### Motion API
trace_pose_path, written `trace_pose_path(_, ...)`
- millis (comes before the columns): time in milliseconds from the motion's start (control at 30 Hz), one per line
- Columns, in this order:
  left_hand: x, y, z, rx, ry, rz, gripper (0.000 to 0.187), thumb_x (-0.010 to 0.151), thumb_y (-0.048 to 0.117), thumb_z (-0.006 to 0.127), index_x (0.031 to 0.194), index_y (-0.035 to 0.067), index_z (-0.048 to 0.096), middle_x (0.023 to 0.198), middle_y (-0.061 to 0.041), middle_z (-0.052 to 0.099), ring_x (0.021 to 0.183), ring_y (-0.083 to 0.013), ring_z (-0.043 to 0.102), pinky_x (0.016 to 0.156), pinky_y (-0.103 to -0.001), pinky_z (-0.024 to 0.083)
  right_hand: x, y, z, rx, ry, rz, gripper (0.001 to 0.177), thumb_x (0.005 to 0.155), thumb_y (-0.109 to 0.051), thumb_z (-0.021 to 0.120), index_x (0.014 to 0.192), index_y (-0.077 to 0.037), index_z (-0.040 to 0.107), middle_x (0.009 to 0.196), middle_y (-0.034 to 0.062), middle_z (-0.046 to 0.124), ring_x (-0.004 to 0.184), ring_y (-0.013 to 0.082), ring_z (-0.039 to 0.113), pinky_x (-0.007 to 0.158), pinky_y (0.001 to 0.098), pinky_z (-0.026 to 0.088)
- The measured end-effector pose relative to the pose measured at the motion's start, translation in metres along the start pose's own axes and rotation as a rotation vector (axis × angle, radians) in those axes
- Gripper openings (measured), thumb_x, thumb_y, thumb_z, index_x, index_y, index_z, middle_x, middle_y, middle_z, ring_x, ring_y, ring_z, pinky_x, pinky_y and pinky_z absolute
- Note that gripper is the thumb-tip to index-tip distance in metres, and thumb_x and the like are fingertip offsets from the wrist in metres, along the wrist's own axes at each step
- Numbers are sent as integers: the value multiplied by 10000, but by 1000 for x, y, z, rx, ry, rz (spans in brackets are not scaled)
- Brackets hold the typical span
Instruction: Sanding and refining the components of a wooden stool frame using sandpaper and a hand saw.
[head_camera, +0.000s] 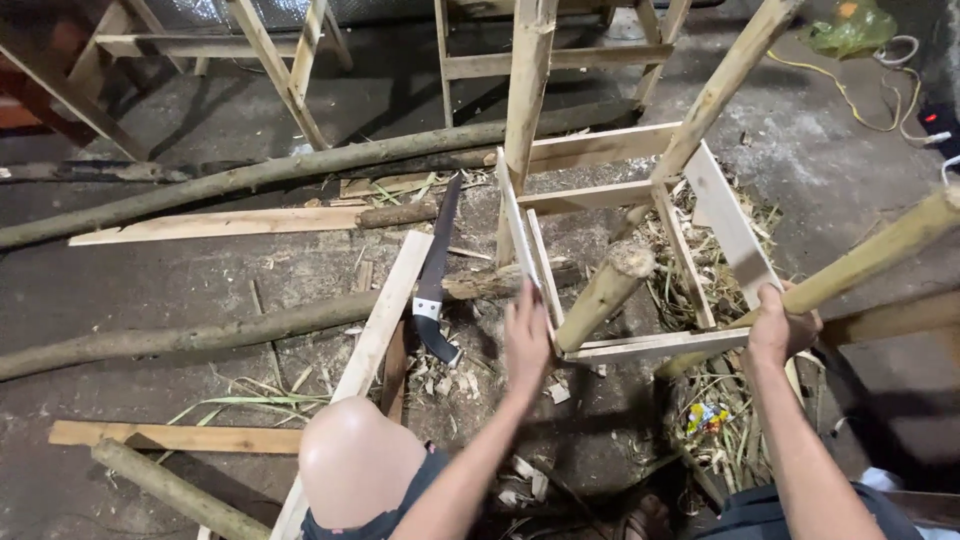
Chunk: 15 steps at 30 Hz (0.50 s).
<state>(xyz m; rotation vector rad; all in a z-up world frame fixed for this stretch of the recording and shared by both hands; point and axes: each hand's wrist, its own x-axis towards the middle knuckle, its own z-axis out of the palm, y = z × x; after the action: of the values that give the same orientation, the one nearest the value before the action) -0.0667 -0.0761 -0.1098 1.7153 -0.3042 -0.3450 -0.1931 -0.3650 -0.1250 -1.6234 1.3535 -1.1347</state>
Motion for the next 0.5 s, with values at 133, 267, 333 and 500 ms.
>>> trace_pose_path(133, 7, 26, -9, -81, 45, -97, 527, 897, 337, 442, 1401, 223, 333, 1482, -56, 344, 1334, -257, 335, 1055, -513, 336, -10, -17, -7, 1, -31, 42, 187, 799, -143, 651, 986, -134, 653, 880, -4, 639, 752, 122, 591, 694, 255, 522)
trace_pose_path(267, -17, 6, -12, -58, 0, -164, 664, 798, 377, 564, 1417, 265, 354, 1102, -56, 503, 839, -128, 462, 648, -264, 433, -5, -13, -4, -8, -36, 59, 142, 822, -96, 659, 956, -143, 652, 891, -16, 632, 755, 96, 581, 695, 228, 535)
trace_pose_path(333, -23, -2, -17, -11, -77, -98, 643, 845, 343, 571, 1436, 288, 323, 1058, -18, 520, 950, -157, 511, 855, -362, 481, -1, -3, -3, -28, 25, -23, 142, 788, -122, 679, 930, -127, 687, 861, 15, 669, 730, 142, 603, 681, 274, 515)
trace_pose_path(500, 0, 57, -28, -190, -62, -329, 598, 858, 294, 498, 1427, 222, 327, 1298, -40, 438, 1137, -185, 435, 963, -394, 406, -5, -7, -1, -19, 9, 0, 145, 789, -148, 672, 933, -157, 661, 907, 4, 635, 786, 134, 579, 735, 276, 516)
